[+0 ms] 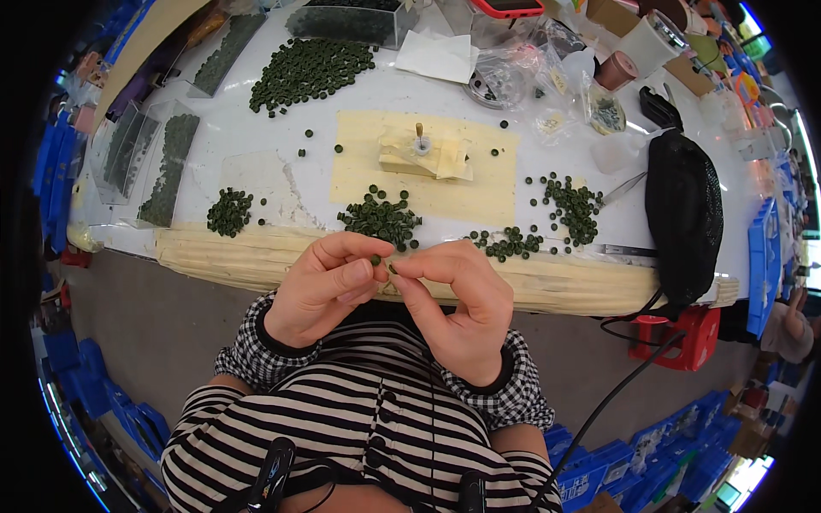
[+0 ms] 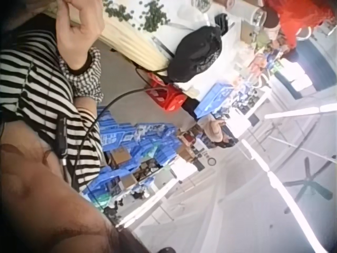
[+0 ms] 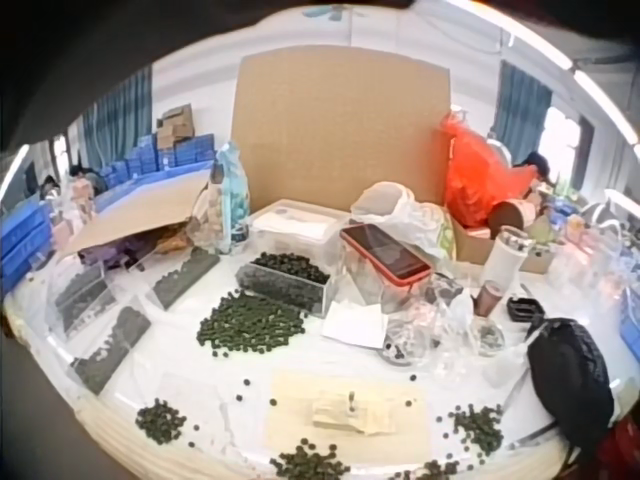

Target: Assembling small green plastic components onto a white base on a production workbench.

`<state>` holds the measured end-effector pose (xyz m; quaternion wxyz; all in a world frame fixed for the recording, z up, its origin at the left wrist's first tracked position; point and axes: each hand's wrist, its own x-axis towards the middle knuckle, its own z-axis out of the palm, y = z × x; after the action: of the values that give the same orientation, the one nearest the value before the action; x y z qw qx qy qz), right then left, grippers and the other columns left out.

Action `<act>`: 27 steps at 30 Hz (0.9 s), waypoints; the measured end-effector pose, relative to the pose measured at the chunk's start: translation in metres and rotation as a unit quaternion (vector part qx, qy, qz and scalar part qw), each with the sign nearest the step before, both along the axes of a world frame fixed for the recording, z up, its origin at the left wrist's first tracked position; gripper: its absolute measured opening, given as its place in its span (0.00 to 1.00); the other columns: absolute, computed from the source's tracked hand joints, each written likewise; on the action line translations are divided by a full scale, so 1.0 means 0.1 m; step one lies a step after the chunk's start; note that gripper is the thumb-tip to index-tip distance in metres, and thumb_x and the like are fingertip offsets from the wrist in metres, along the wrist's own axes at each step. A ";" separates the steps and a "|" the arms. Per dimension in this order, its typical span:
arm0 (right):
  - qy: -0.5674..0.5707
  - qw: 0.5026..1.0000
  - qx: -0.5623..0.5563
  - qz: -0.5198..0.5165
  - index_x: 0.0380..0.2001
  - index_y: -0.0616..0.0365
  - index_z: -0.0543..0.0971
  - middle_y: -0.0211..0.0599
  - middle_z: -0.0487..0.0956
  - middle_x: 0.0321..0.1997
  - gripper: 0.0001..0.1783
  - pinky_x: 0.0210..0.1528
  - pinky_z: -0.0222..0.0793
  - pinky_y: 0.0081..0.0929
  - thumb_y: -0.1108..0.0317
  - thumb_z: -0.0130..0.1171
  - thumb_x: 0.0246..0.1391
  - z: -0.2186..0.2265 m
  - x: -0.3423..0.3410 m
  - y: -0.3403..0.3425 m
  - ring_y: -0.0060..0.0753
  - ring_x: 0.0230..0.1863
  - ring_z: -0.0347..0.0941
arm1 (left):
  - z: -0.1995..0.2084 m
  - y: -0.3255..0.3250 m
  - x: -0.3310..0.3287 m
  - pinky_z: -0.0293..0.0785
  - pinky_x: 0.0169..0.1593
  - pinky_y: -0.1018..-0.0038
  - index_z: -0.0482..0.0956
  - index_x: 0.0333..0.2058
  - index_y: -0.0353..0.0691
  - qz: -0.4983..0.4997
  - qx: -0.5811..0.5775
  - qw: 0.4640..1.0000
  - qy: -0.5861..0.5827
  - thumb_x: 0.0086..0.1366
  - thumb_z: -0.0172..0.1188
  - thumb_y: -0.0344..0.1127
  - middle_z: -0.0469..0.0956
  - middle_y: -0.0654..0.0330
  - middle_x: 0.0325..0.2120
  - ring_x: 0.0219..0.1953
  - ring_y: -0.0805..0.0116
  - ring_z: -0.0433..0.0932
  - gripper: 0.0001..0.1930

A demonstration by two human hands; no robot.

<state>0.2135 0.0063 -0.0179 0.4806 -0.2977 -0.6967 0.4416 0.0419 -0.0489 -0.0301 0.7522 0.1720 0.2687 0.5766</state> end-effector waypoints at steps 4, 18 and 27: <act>-0.009 1.000 -0.016 0.005 0.32 0.64 0.78 0.36 0.77 0.33 0.09 0.40 0.66 0.22 0.85 0.62 0.44 0.03 -0.01 -0.02 0.28 0.36 0.72 | 0.01 -0.02 -0.01 0.63 0.29 0.87 0.77 0.47 0.35 0.000 0.001 1.000 0.022 0.66 0.56 0.28 0.80 0.60 0.35 0.28 0.84 0.70 0.12; 0.005 0.999 -0.026 -0.025 0.31 0.65 0.80 0.38 0.78 0.32 0.10 0.36 0.68 0.20 0.83 0.65 0.42 -0.07 -0.08 -0.05 0.29 0.34 0.74 | 0.00 -0.03 0.08 0.67 0.36 0.86 0.81 0.44 0.35 0.119 0.114 0.946 0.278 0.60 0.59 0.21 0.77 0.62 0.35 0.34 0.80 0.72 0.12; 0.018 0.999 -0.032 -0.020 0.34 0.65 0.81 0.38 0.78 0.33 0.11 0.37 0.69 0.19 0.84 0.64 0.43 -0.10 -0.10 -0.07 0.28 0.34 0.73 | 0.03 -0.04 0.10 0.66 0.33 0.87 0.81 0.43 0.35 0.140 0.107 0.932 0.318 0.60 0.60 0.21 0.77 0.63 0.33 0.31 0.82 0.71 0.12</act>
<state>0.2037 -0.0011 -0.0279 0.4919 -0.3193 -0.6674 0.4589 0.0516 -0.0527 -0.0273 0.5163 0.3866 0.4522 0.6160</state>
